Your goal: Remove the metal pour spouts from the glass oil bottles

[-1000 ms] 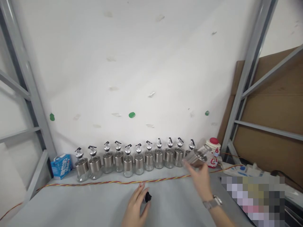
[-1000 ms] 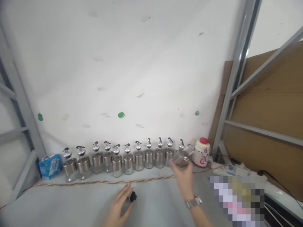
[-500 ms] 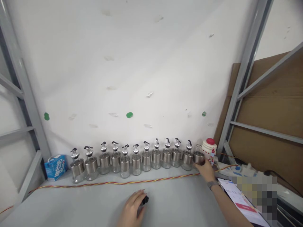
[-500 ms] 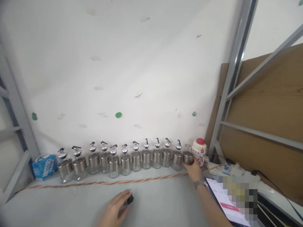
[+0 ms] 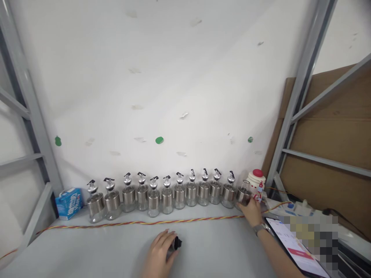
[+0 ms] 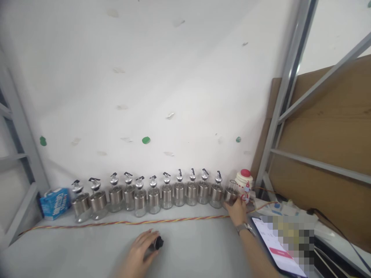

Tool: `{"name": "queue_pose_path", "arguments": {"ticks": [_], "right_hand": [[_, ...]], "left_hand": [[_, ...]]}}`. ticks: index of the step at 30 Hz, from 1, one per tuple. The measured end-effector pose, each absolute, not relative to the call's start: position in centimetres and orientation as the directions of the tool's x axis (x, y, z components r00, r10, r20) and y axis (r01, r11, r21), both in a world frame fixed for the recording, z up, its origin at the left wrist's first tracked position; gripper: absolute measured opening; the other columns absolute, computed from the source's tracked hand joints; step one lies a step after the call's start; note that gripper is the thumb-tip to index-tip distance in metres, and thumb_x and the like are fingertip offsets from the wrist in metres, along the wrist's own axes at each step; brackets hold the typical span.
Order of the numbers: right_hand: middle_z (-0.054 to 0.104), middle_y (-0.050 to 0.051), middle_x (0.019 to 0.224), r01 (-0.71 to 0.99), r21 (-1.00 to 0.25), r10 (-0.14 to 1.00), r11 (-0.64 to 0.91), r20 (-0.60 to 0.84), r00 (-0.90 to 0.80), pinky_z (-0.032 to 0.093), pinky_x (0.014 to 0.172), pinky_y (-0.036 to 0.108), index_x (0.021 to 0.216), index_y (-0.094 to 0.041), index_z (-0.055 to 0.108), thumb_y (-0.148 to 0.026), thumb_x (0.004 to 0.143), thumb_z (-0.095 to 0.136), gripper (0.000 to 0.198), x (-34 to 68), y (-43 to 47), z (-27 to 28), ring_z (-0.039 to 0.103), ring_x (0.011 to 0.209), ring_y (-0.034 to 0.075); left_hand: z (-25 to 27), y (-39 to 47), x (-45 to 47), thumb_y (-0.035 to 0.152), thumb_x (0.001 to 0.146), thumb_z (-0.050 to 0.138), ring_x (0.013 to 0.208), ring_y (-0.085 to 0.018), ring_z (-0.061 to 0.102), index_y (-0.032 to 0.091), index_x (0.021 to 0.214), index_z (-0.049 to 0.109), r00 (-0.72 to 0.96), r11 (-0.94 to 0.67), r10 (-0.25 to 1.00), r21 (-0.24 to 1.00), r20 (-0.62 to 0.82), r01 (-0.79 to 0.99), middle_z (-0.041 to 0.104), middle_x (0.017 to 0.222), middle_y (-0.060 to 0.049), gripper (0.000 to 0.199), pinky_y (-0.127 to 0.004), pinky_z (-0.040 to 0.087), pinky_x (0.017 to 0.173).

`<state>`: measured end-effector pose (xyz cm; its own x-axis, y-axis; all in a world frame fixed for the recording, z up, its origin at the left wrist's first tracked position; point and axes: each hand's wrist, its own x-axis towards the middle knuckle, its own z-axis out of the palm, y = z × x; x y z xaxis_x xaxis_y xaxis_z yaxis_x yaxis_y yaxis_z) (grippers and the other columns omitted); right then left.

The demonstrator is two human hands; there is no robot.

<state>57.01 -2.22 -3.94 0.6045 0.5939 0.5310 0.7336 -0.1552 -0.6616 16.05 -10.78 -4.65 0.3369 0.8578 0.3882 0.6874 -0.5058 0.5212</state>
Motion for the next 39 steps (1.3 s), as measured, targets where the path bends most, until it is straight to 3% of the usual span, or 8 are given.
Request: {"name": "queue_pose_path", "arguments": {"ticks": [6, 14, 18, 21, 23, 26, 33, 39], "right_hand": [[0.043, 0.028, 0.113, 0.801, -0.537, 0.584, -0.265, 0.572, 0.576, 0.032, 0.086, 0.043, 0.117, 0.0, 0.033, -0.034, 0.067, 0.048, 0.062, 56.0, -3.7, -4.5, 0.039, 0.108, 0.038], [0.055, 0.021, 0.095, 0.797, -0.52, 0.675, -0.308, 0.471, 0.568, 0.038, 0.077, 0.042, 0.099, -0.007, 0.052, -0.025, 0.065, 0.046, 0.039, 55.6, -3.3, -3.2, 0.049, 0.096, 0.034], [0.051, 0.023, 0.104, 0.797, -0.503, 0.638, -0.334, 0.501, 0.584, 0.032, 0.077, 0.051, 0.108, -0.01, 0.049, -0.024, 0.071, 0.04, 0.041, 52.1, -5.2, -1.0, 0.046, 0.098, 0.038], [0.055, 0.011, 0.101, 0.86, -0.478, 0.734, -0.176, 0.519, 0.438, 0.037, 0.08, 0.038, 0.106, -0.019, 0.051, -0.026, 0.076, 0.038, 0.034, 46.2, -7.4, -0.2, 0.051, 0.094, 0.026], [0.057, 0.008, 0.091, 0.81, -0.578, 0.92, 0.096, 0.362, 0.15, 0.041, 0.074, 0.031, 0.1, -0.018, 0.055, -0.027, 0.079, 0.036, 0.03, 41.4, -9.1, -0.3, 0.056, 0.079, 0.019], [0.056, 0.005, 0.094, 0.743, -0.622, 0.969, 0.246, 0.168, -0.18, 0.04, 0.075, 0.029, 0.109, -0.026, 0.054, -0.035, 0.07, 0.055, 0.04, 35.2, -11.7, -1.1, 0.055, 0.082, 0.02], [0.053, 0.005, 0.096, 0.806, -0.51, 0.951, 0.3, 0.224, -0.212, 0.035, 0.078, 0.03, 0.108, -0.03, 0.053, -0.027, 0.071, 0.059, 0.038, 30.8, -13.0, -2.5, 0.049, 0.088, 0.022], [0.053, 0.002, 0.095, 0.759, -0.569, 0.947, 0.316, 0.233, -0.22, 0.033, 0.078, 0.027, 0.099, -0.028, 0.057, -0.023, 0.071, 0.058, 0.029, 31.5, -12.8, -2.6, 0.048, 0.089, 0.02]], "left_hand": [[-5.0, -10.8, 16.0, 0.018, 0.067, 0.056, 0.106, -0.022, 0.051, 0.027, 0.109, 0.057, 0.324, -0.49, 0.866, 0.516, 0.381, 0.702, 0.061, 0.109, -0.003, 0.043, -0.037, 0.041, 0.092], [-4.4, -11.0, 16.1, 0.018, 0.066, 0.055, 0.104, -0.022, 0.051, 0.024, 0.108, 0.058, 0.303, -0.455, 0.887, 0.558, 0.348, 0.694, 0.061, 0.108, -0.005, 0.043, -0.036, 0.04, 0.092], [-4.2, -10.9, 15.9, 0.013, 0.064, 0.052, 0.106, -0.022, 0.05, 0.022, 0.109, 0.057, 0.307, -0.445, 0.894, 0.566, 0.327, 0.694, 0.06, 0.11, -0.006, 0.046, -0.036, 0.038, 0.093], [-3.9, -10.9, 15.5, 0.007, 0.066, 0.043, 0.105, -0.02, 0.049, 0.024, 0.11, 0.056, 0.274, -0.426, 0.901, 0.572, 0.336, 0.701, 0.059, 0.11, -0.004, 0.049, -0.035, 0.037, 0.093], [-3.5, -11.0, 15.3, 0.006, 0.067, 0.039, 0.103, -0.018, 0.05, 0.025, 0.111, 0.055, 0.249, -0.413, 0.906, 0.579, 0.343, 0.703, 0.059, 0.109, -0.004, 0.05, -0.034, 0.037, 0.091], [-3.0, -11.2, 15.2, 0.008, 0.066, 0.041, 0.1, -0.019, 0.05, 0.023, 0.108, 0.057, 0.233, -0.381, 0.92, 0.581, 0.315, 0.719, 0.06, 0.104, -0.004, 0.048, -0.033, 0.037, 0.09], [-2.2, -11.6, 15.7, 0.008, 0.066, 0.04, 0.1, -0.018, 0.047, 0.019, 0.109, 0.055, 0.225, -0.312, 0.948, 0.51, 0.226, 0.801, 0.059, 0.104, -0.004, 0.047, -0.029, 0.034, 0.09], [-1.8, -11.9, 15.8, 0.008, 0.069, 0.039, 0.092, -0.018, 0.05, 0.021, 0.097, 0.061, 0.232, -0.293, 0.955, 0.491, 0.183, 0.821, 0.06, 0.094, -0.004, 0.039, -0.028, 0.036, 0.083]]}}
